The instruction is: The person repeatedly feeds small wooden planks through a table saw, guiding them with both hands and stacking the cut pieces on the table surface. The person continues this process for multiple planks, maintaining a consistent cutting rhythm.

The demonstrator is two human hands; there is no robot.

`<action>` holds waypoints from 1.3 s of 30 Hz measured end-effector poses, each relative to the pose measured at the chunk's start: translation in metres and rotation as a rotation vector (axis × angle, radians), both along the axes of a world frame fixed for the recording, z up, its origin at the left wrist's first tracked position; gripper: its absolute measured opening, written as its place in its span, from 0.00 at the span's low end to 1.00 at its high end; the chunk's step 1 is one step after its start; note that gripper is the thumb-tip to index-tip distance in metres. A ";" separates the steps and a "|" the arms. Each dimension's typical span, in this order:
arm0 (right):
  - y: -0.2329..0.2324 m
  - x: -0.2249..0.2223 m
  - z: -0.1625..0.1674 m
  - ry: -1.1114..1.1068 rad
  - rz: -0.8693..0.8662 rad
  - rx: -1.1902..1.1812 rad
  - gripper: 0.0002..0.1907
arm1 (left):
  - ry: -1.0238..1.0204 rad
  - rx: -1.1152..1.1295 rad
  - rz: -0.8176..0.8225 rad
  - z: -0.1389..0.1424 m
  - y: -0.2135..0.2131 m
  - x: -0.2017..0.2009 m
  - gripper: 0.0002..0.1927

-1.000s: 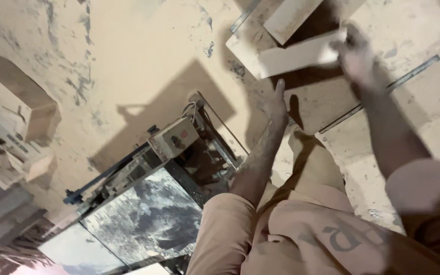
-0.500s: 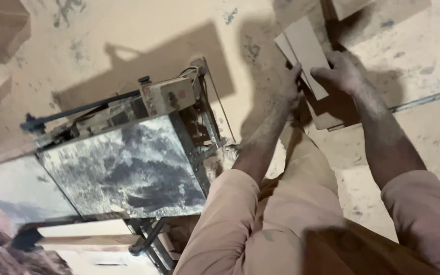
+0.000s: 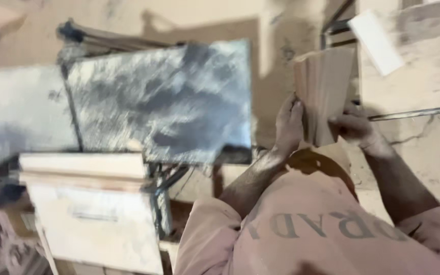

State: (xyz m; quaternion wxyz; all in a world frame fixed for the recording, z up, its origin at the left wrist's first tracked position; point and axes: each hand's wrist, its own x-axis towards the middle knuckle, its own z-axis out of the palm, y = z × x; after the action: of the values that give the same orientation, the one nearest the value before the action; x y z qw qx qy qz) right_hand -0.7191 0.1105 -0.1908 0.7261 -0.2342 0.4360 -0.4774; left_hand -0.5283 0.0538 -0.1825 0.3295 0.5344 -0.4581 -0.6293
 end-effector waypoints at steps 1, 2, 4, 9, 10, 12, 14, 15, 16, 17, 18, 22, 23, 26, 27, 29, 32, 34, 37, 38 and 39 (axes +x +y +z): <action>-0.003 0.017 0.008 -0.043 0.034 -0.049 0.23 | 0.050 0.043 0.036 0.014 0.002 0.020 0.19; -0.009 0.035 0.018 -0.086 0.069 -0.101 0.23 | 0.103 0.080 0.070 0.029 0.003 0.042 0.18; -0.019 0.074 0.038 -0.047 0.155 -0.105 0.22 | 0.094 -0.062 0.159 0.055 0.009 0.088 0.17; -0.056 0.178 0.085 0.160 0.424 -0.348 0.13 | -0.116 -0.309 0.534 0.108 0.040 0.207 0.12; -0.057 0.199 0.094 0.203 0.386 -0.257 0.15 | -0.135 -0.310 0.631 0.114 0.051 0.230 0.11; -0.074 0.224 0.118 0.476 0.408 -0.319 0.25 | -0.189 -0.415 0.829 0.117 0.077 0.277 0.11; -0.102 0.258 0.125 0.971 0.498 -0.655 0.30 | -0.312 -0.374 1.060 0.105 0.101 0.330 0.10; -0.114 0.269 0.128 1.259 0.514 -0.825 0.31 | -0.375 -0.212 1.178 0.096 0.114 0.356 0.10; -0.123 0.273 0.129 1.427 0.544 -0.923 0.32 | -0.419 -0.247 1.229 0.083 0.122 0.383 0.11; -0.130 0.278 0.130 1.596 0.561 -1.023 0.33 | -0.458 -0.279 1.282 0.073 0.126 0.406 0.12; -0.139 0.283 0.124 1.644 0.611 -1.057 0.34 | -0.364 -0.268 1.363 0.057 0.120 0.425 0.13; -0.161 0.297 0.113 1.625 0.650 -1.203 0.43 | -0.448 -0.309 1.497 0.024 0.063 0.478 0.19; -0.165 0.297 0.115 1.629 0.704 -1.194 0.41 | -0.506 -0.368 1.479 0.025 0.049 0.482 0.21; -0.171 0.295 0.128 1.619 0.743 -1.200 0.44 | -0.854 -0.165 1.235 0.044 0.027 0.481 0.24; -0.170 0.293 0.134 1.587 0.713 -1.246 0.49 | -0.877 -0.001 1.125 0.055 0.027 0.477 0.25; -0.162 0.293 0.137 1.559 0.714 -1.293 0.48 | -0.973 0.079 0.999 0.068 0.037 0.473 0.28; -0.142 0.295 0.126 1.524 0.685 -1.391 0.38 | -1.216 -0.120 0.894 0.077 0.054 0.469 0.31; -0.129 0.293 0.113 1.441 0.518 -1.567 0.41 | -1.353 -0.174 0.739 0.074 0.057 0.470 0.28; -0.131 0.285 0.098 1.302 0.497 -1.601 0.43 | -1.384 -0.128 0.725 0.065 0.046 0.481 0.28; -0.132 0.283 0.094 1.327 0.528 -1.563 0.43 | -1.400 -0.105 0.719 0.063 0.041 0.487 0.28; -0.135 0.281 0.090 1.353 0.553 -1.528 0.43 | -1.416 -0.089 0.716 0.061 0.034 0.495 0.28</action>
State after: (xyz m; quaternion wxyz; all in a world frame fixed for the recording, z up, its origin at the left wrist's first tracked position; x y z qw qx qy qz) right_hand -0.4379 -0.0244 -0.1008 0.0750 -0.9374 0.2649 -0.2132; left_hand -0.0338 0.0882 -0.1211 0.1633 0.9086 -0.3838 0.0229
